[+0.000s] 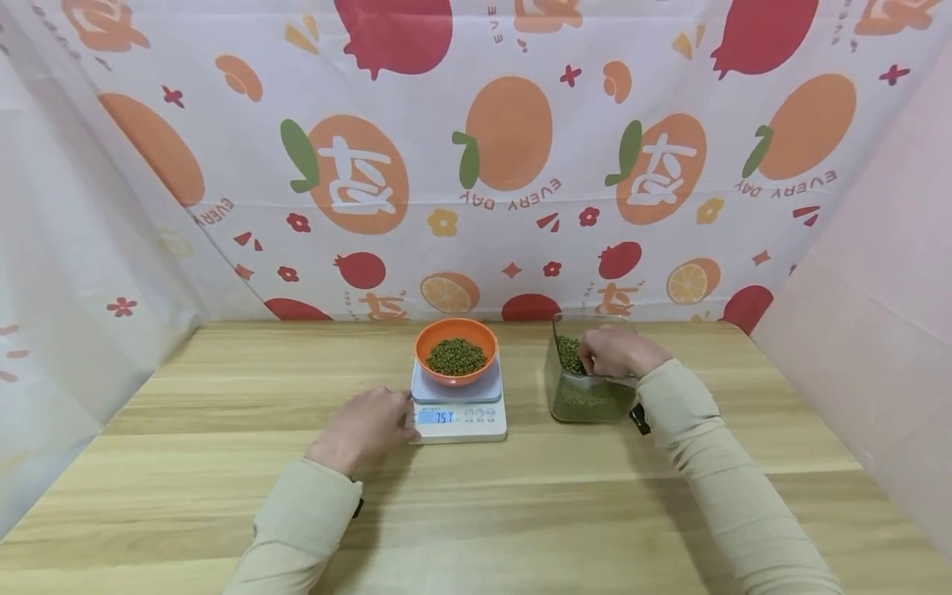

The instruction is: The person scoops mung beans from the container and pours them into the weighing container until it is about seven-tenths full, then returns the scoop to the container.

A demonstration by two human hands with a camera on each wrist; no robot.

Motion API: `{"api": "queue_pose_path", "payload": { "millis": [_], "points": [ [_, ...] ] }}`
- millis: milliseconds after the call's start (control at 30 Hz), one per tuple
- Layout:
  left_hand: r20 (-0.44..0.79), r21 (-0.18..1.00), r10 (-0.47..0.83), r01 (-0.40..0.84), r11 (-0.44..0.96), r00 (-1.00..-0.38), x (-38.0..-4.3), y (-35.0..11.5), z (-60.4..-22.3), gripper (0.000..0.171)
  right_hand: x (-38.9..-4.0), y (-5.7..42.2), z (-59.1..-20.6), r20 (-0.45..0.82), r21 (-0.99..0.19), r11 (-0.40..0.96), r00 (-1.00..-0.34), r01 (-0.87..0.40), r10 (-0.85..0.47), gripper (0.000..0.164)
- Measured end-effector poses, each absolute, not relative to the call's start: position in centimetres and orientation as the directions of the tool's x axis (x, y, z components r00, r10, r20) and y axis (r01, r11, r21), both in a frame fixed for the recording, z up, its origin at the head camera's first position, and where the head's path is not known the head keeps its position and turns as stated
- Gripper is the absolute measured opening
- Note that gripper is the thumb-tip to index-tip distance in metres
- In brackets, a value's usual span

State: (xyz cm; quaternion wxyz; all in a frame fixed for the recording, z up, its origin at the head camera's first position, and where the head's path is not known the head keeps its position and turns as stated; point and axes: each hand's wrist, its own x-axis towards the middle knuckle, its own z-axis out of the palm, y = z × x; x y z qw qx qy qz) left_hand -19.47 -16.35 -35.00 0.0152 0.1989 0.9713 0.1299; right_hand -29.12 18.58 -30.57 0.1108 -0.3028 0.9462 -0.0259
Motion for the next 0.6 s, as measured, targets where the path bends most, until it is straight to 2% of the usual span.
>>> {"api": "queue_pose_path", "payload": {
  "millis": [167,300,600],
  "points": [
    [0.026,0.254,0.382,0.376,0.891,-0.924,-19.39,-16.22,-35.06,0.023,-29.26,18.64,-30.88,-0.171,-0.106,0.816,-0.798,-0.568,-0.577,0.027],
    [0.024,0.264,0.388,0.38,0.886,-0.921,-19.39,-16.12,-35.21,0.022,-29.37,18.63,-31.08,-0.209,-0.086,0.828,-0.802,-0.554,-0.559,0.025],
    [0.03,0.255,0.392,0.386,0.886,-0.919,-19.58,-16.2,-35.16,0.023,-29.53,18.9,-31.16,-0.239,-0.145,0.842,-0.808,-0.519,-0.539,0.025]
  ]
}}
